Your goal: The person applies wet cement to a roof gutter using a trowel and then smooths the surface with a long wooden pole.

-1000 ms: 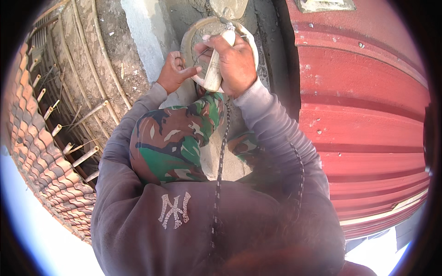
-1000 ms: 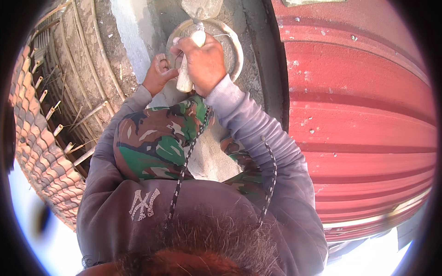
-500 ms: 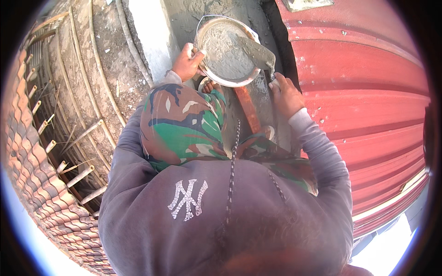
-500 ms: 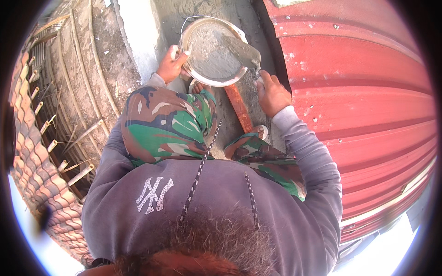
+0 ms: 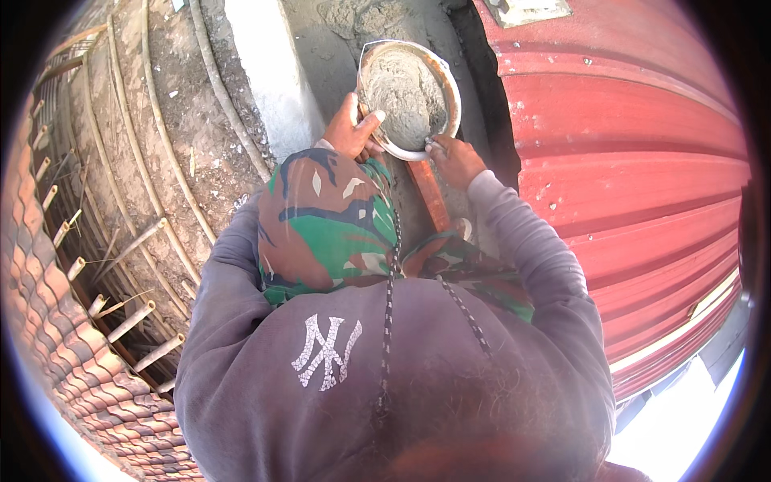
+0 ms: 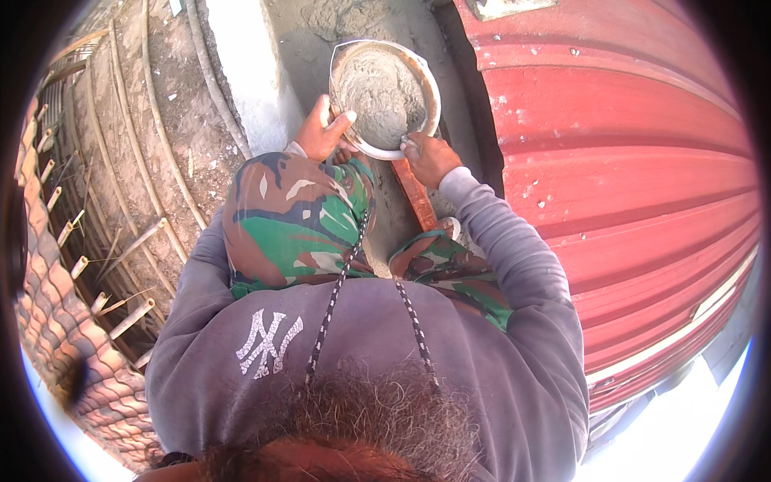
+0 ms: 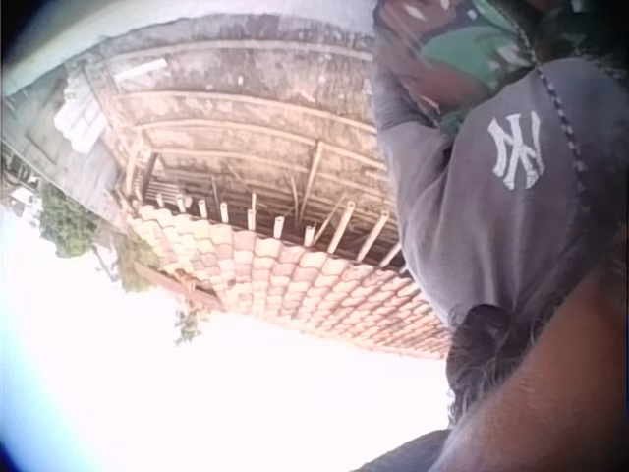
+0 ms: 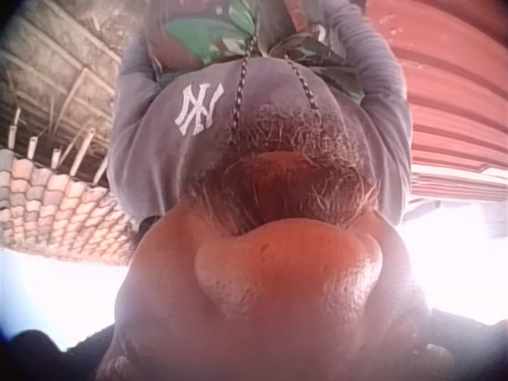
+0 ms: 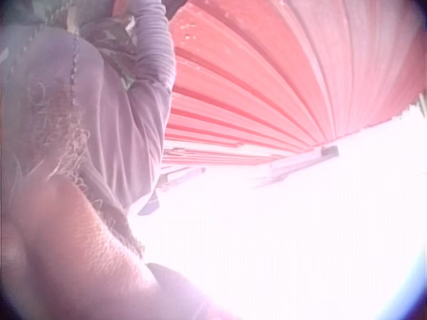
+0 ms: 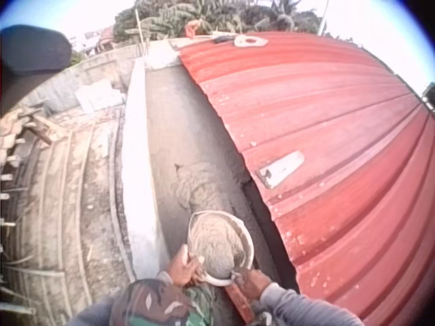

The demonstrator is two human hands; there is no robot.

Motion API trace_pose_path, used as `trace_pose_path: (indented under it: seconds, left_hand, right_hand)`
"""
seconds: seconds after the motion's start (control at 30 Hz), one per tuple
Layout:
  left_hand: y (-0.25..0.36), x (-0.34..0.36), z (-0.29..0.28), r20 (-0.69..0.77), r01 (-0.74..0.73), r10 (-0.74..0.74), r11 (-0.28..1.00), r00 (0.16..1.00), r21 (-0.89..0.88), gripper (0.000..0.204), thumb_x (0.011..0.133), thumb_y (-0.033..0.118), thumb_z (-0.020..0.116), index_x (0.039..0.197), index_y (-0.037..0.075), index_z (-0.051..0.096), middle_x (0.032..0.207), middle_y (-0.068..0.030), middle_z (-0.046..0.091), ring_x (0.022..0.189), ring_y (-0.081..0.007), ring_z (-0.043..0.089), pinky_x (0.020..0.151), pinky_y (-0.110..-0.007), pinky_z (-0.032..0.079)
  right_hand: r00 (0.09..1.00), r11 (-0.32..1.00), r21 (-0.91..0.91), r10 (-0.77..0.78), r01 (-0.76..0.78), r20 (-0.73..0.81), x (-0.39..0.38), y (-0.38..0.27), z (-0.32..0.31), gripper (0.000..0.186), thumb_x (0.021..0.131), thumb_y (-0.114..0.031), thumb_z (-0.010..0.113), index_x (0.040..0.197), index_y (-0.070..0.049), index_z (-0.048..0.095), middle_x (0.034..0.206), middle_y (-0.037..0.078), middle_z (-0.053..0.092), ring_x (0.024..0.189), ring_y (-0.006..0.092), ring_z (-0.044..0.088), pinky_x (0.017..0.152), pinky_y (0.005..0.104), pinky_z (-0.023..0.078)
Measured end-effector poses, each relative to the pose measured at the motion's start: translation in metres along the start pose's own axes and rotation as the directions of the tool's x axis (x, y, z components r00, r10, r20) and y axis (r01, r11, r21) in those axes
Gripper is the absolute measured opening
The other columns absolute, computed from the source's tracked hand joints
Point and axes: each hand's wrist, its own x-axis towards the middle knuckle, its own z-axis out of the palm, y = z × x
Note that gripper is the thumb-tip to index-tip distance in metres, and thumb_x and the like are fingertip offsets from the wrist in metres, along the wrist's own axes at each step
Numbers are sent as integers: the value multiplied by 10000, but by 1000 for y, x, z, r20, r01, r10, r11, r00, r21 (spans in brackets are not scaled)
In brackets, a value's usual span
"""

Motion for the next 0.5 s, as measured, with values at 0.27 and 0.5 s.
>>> trace_pose_path:
  seconds: [0.27,0.5]
  left_hand:
    - [-2,-15,-5,-5,-63,63,978,998,-199,418,1051,191,578,1356,-14,378,1143,-169,636,800,-193,724,637,-286,632]
    - [7,-27,-10,-95,-18,-6,967,995,-254,435,1053,193,579,1389,8,374,1162,-143,621,895,-183,701,650,-308,636]
  right_hand:
    - [997,951,307,3,-25,75,1,-1,2,455,1031,-320,603,1348,4,630,880,155,713,777,224,687,753,387,550]
    - [998,896,444,-2,-28,68,-14,-5,-21,443,1040,-287,588,1357,22,617,827,63,654,614,114,589,559,291,494]
